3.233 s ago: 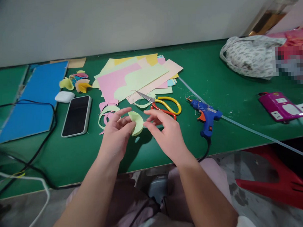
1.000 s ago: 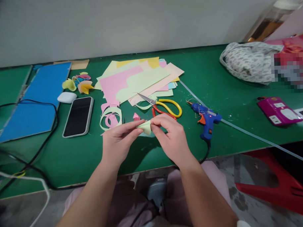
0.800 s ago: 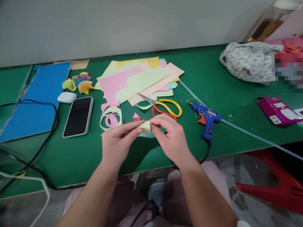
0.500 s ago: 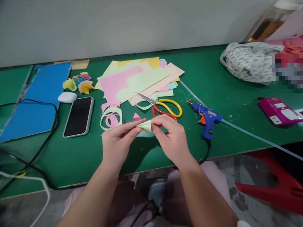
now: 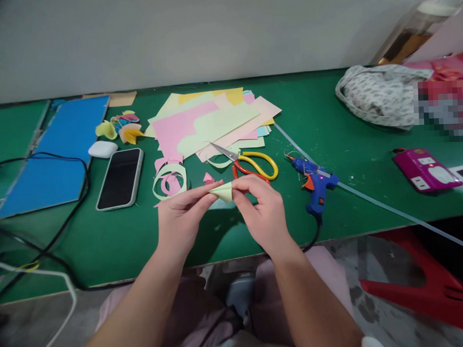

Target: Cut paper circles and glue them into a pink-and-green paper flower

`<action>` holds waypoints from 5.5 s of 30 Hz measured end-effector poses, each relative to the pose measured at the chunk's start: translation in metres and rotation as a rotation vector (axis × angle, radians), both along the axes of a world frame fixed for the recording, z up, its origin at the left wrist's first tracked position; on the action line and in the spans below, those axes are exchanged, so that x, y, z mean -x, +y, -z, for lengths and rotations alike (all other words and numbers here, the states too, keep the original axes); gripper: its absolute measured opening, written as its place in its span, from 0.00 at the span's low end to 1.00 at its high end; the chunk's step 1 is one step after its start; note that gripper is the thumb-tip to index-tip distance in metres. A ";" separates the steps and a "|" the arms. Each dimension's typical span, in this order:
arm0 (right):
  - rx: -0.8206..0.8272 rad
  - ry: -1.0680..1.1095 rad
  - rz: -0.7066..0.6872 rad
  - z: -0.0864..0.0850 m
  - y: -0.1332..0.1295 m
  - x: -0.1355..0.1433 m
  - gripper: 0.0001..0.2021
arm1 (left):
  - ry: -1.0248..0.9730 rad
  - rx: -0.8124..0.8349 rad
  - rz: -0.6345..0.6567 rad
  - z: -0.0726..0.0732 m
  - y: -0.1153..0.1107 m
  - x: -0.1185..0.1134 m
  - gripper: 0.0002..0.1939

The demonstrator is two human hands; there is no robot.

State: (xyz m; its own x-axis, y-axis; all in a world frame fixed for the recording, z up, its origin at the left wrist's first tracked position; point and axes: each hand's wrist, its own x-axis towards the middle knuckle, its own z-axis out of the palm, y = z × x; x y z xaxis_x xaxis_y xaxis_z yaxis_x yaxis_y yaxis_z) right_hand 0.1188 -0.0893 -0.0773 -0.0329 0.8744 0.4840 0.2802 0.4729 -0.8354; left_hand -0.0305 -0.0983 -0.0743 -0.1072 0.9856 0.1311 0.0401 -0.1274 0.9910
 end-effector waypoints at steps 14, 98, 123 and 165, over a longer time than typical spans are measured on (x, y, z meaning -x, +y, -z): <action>0.015 0.014 -0.010 0.000 -0.001 -0.001 0.08 | -0.047 -0.044 0.045 0.003 -0.002 0.000 0.09; 0.041 0.100 0.014 -0.001 -0.002 0.003 0.06 | -0.032 -0.095 -0.060 0.002 -0.002 -0.002 0.03; 0.466 0.515 -0.070 0.001 0.003 0.002 0.05 | 0.433 -0.549 -0.039 0.005 0.001 0.010 0.15; 0.139 -0.069 -0.012 -0.010 -0.001 0.000 0.03 | 0.387 -0.344 0.031 0.003 0.006 0.012 0.08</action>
